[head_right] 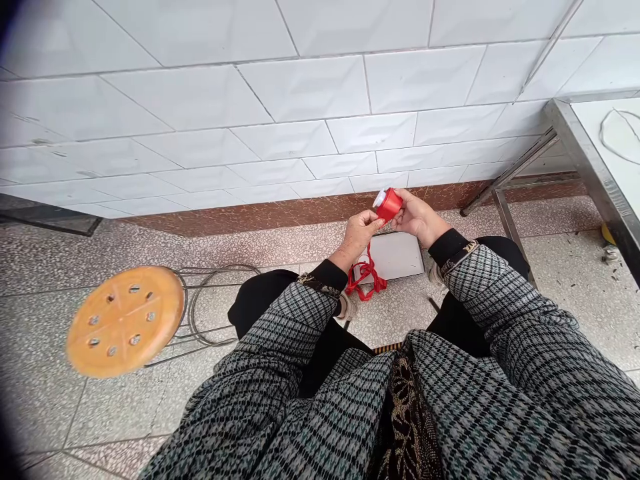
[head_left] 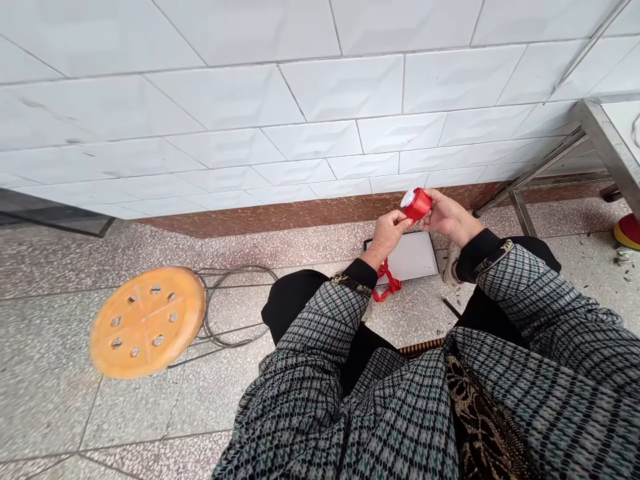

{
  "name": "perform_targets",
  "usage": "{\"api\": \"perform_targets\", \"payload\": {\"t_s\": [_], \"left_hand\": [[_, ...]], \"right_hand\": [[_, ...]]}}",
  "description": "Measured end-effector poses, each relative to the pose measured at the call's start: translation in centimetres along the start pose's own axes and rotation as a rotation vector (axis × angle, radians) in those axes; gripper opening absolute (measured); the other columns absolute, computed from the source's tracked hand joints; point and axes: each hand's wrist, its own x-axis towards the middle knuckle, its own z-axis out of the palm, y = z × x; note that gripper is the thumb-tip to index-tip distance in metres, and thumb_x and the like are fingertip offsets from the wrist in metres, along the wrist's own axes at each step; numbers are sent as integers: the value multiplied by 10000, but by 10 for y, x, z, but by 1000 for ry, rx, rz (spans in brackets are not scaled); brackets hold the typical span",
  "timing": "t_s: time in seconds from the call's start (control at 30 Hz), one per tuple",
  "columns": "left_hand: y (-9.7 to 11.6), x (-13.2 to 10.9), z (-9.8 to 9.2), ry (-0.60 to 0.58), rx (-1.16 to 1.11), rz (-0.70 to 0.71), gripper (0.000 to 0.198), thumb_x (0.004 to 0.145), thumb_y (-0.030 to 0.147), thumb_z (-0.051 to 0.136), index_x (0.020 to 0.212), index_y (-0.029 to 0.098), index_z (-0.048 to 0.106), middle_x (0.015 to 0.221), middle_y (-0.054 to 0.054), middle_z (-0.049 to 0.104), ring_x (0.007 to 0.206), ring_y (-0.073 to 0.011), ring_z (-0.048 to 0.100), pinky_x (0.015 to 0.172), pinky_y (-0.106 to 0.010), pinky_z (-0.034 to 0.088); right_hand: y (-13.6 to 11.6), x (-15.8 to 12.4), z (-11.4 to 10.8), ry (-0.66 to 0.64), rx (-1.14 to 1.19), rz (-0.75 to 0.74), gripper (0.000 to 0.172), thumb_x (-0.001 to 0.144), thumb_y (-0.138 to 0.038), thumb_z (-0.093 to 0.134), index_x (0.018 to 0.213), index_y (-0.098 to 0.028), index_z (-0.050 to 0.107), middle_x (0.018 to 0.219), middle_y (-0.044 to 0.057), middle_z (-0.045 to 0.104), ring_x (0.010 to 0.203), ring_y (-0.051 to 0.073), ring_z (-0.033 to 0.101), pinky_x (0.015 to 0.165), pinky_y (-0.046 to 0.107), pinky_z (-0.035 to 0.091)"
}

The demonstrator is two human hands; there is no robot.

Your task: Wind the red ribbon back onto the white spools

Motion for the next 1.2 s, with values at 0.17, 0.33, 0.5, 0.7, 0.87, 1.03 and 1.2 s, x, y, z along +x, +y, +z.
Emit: {"api": "perform_targets", "payload": {"t_s": [0.17, 0.33, 0.5, 0.7, 0.87, 1.03, 1.2], "left_hand": [[-13, 5, -5, 85, 24, 224, 306, 701, 272, 866, 700, 185, 573, 1004, -49, 676, 863, -166, 622, 751, -299, 513], [-15, 5, -15, -82, -56, 297, 858, 715, 432, 924, 1461, 275, 531, 1656, -175, 467, 1051, -231, 726, 835, -376, 622], [1, 4, -27, -334, 100, 449, 970, 772, 454, 884, 1608, 243, 438, 1670, -171, 490, 1548, -372, 486, 1292, -529, 405], [13, 1, -22, -109, -115, 256, 843, 709, 413, 927, 1445, 199, 577, 1528, -189, 608, 1432, -349, 593, 1183, -465, 521], [14, -3, -9, -35, -279, 112, 814, 704, 464, 943, 1390, 232, 572, 1457, -169, 639, 1285, -311, 671, 1022, -434, 602], [6, -8, 6, 7, -321, -52, 567, 770, 459, 889, 1187, 218, 592, 1220, -111, 707, 850, -170, 708, 826, -376, 614], [6, -9, 8, 56, -240, 37, 240, 829, 352, 808, 957, 193, 682, 972, -50, 726, 924, -175, 673, 918, -330, 541]], "right_hand": [[-6, -6, -5, -73, -39, 69, 110, 1001, -306, 625, 929, -224, 619, 651, -14, 622, 601, 140, 520, 554, 249, 432], [-6, -11, -9, -106, -78, 105, 112, 1014, -321, 641, 956, -227, 626, 684, -6, 676, 614, 146, 576, 540, 244, 439], [-1, -17, -8, -109, -152, 157, 153, 1014, -357, 679, 958, -219, 639, 672, -4, 682, 608, 146, 586, 550, 255, 459], [16, -18, -6, -238, -146, -107, 307, 883, -482, 864, 923, -215, 719, 777, 31, 746, 656, 153, 632, 608, 279, 519], [33, -6, -3, -199, -224, -407, 284, 791, -402, 923, 794, -185, 740, 702, 4, 696, 609, 115, 557, 640, 261, 480], [23, 0, 0, 1, -230, -655, 339, 820, -335, 878, 638, -197, 627, 628, -40, 593, 570, 85, 441, 590, 242, 371], [20, 0, 2, 7, -268, -694, 344, 824, -302, 834, 599, -196, 597, 604, -46, 550, 587, 84, 408, 609, 238, 368]]}}
